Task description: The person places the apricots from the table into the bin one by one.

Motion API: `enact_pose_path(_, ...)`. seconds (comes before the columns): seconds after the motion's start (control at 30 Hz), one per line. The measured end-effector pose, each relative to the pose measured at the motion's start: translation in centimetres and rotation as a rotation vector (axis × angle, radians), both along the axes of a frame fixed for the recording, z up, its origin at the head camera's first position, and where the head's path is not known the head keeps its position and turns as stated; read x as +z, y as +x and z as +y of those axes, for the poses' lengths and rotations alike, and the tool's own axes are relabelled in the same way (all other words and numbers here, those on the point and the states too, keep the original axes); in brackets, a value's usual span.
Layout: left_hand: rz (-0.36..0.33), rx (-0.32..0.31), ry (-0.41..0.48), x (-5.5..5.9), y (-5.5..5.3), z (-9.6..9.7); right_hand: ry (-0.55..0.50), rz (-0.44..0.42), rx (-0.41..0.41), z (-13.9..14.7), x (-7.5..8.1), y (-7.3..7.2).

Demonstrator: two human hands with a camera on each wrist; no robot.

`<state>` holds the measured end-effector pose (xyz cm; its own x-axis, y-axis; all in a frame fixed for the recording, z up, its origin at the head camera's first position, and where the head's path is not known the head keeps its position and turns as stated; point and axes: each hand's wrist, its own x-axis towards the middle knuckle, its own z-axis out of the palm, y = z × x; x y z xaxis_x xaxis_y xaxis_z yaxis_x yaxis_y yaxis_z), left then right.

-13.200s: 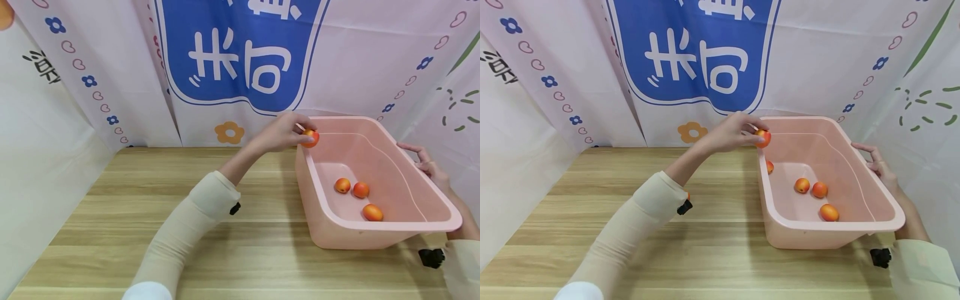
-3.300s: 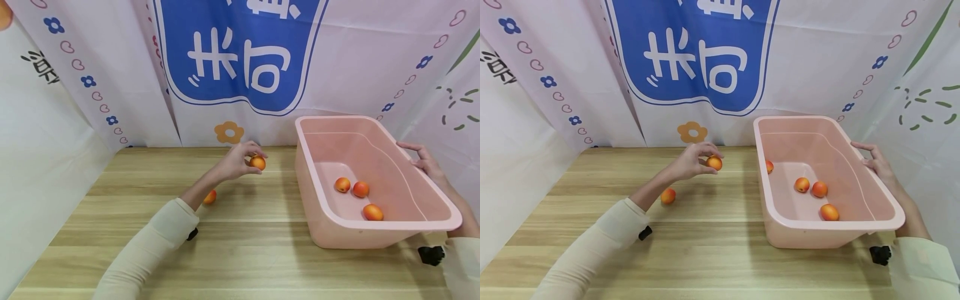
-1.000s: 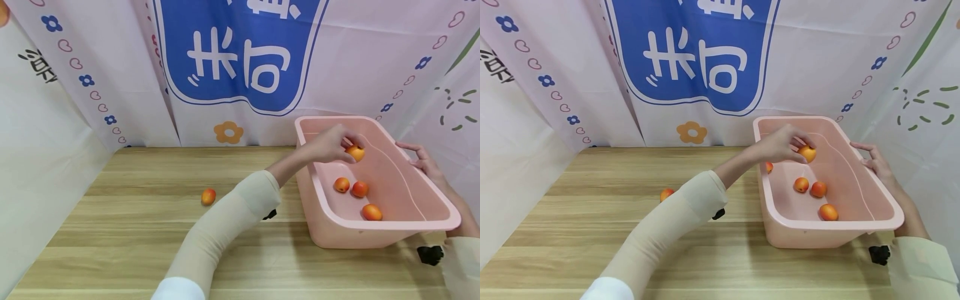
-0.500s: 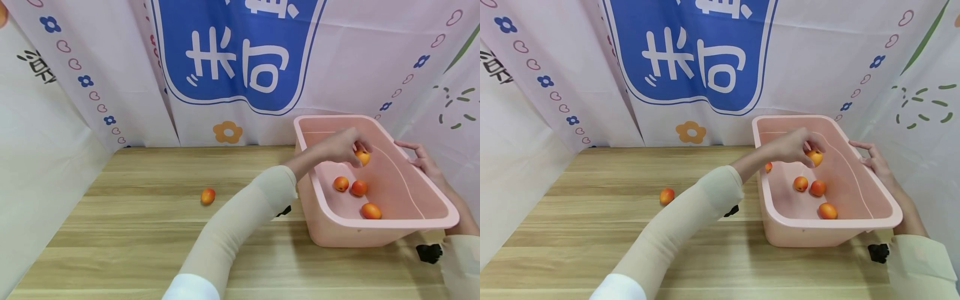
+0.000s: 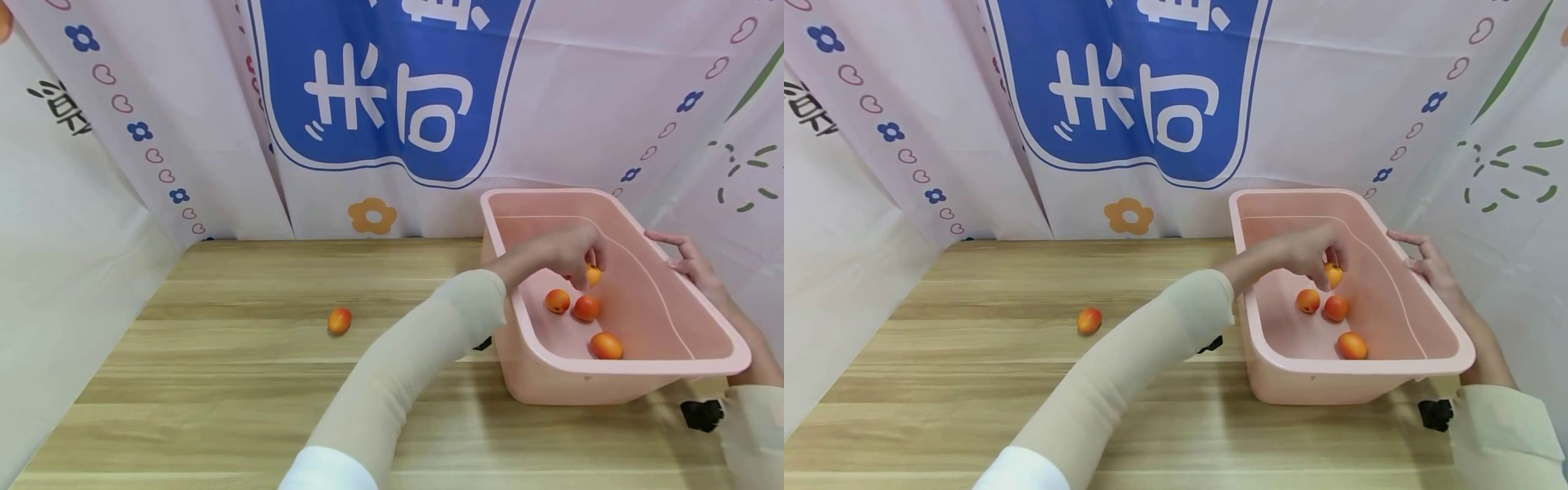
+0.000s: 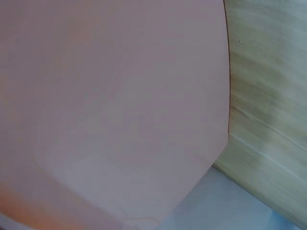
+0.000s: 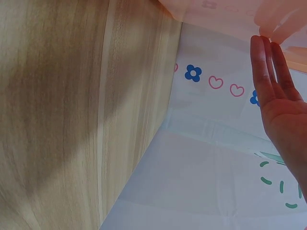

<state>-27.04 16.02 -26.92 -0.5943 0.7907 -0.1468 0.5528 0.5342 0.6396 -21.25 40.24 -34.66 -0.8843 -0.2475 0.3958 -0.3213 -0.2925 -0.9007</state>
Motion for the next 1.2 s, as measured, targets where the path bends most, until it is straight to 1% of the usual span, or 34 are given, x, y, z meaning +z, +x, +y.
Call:
enact_pose_path(0.1,0.001,0.011,-0.046,-0.2,0.2,0.5,-0.007,-0.01,0.015,0.1,0.0,0.0)
enact_pose_path(0.2,-0.024,0.021,-0.078,-0.4,0.4,0.8,-0.016,-0.027,0.023,0.1,0.0,0.1)
enact_pose_path(0.37,-0.051,0.03,-0.118,-0.4,0.3,1.1,-0.007,-0.008,0.011,0.0,0.1,0.0)
enact_pose_path(0.5,-0.076,0.038,-0.173,-0.3,0.4,1.3,-0.018,-0.04,0.018,0.0,0.2,0.0)
enact_pose_path(0.63,-0.098,0.054,-0.216,-0.2,0.5,1.4,-0.006,-0.014,-0.002,0.0,0.1,-0.1)
enact_pose_path(0.7,-0.105,0.064,-0.224,-0.2,0.6,1.4,0.001,0.011,-0.006,0.0,0.1,-0.2)
enact_pose_path(0.73,-0.107,0.066,-0.225,-0.2,0.6,1.4,-0.006,0.011,0.002,0.0,0.1,-0.2)
enact_pose_path(0.9,-0.098,0.062,-0.241,-0.2,0.5,1.4,-0.038,-0.013,0.026,-0.1,0.1,-0.2)
enact_pose_path(1.03,-0.074,0.057,-0.291,-0.2,0.4,1.4,-0.043,-0.032,0.015,-0.2,0.2,-0.1)
enact_pose_path(1.13,-0.051,0.027,-0.334,-0.3,0.3,1.3,-0.037,-0.038,0.005,-0.2,0.2,-0.1)
enact_pose_path(1.2,-0.044,-0.005,-0.335,-0.4,0.1,1.2,-0.048,-0.051,0.016,-0.2,0.2,0.0)
